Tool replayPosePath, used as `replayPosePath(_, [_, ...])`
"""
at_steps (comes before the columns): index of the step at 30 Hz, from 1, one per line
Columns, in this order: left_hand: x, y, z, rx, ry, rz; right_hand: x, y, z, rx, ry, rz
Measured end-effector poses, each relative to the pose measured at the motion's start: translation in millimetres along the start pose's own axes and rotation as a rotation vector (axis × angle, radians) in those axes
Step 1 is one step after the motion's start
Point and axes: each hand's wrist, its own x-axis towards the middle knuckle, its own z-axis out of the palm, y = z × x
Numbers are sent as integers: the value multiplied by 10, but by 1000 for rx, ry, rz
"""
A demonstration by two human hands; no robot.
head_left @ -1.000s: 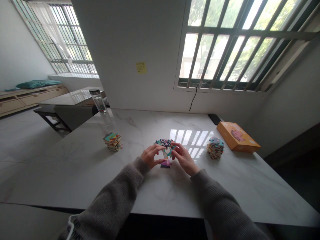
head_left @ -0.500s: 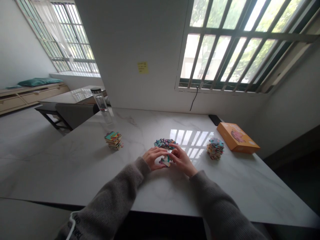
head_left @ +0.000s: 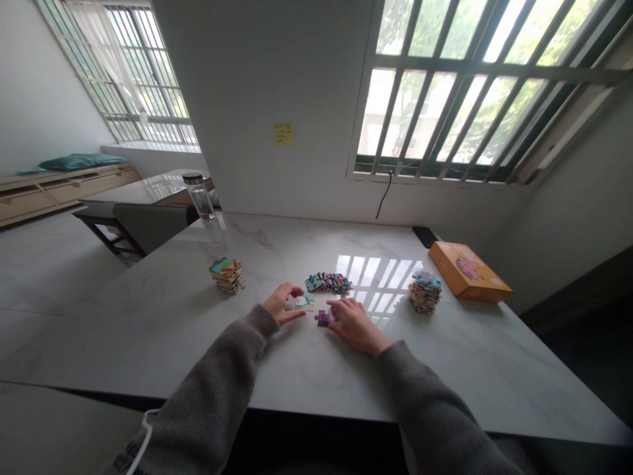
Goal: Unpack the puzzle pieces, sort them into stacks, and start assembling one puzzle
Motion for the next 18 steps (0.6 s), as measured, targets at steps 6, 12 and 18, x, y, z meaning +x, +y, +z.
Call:
replayPosePath(6, [-12, 131, 202, 117, -105, 24, -112, 234, -175, -172, -92, 79])
replayPosePath(12, [-14, 443, 482, 279, -158, -50, -313, 768, -539, -258, -3, 203])
replayPosePath(18, [79, 383, 422, 240, 24, -2, -360, 857, -534, -311, 82, 222])
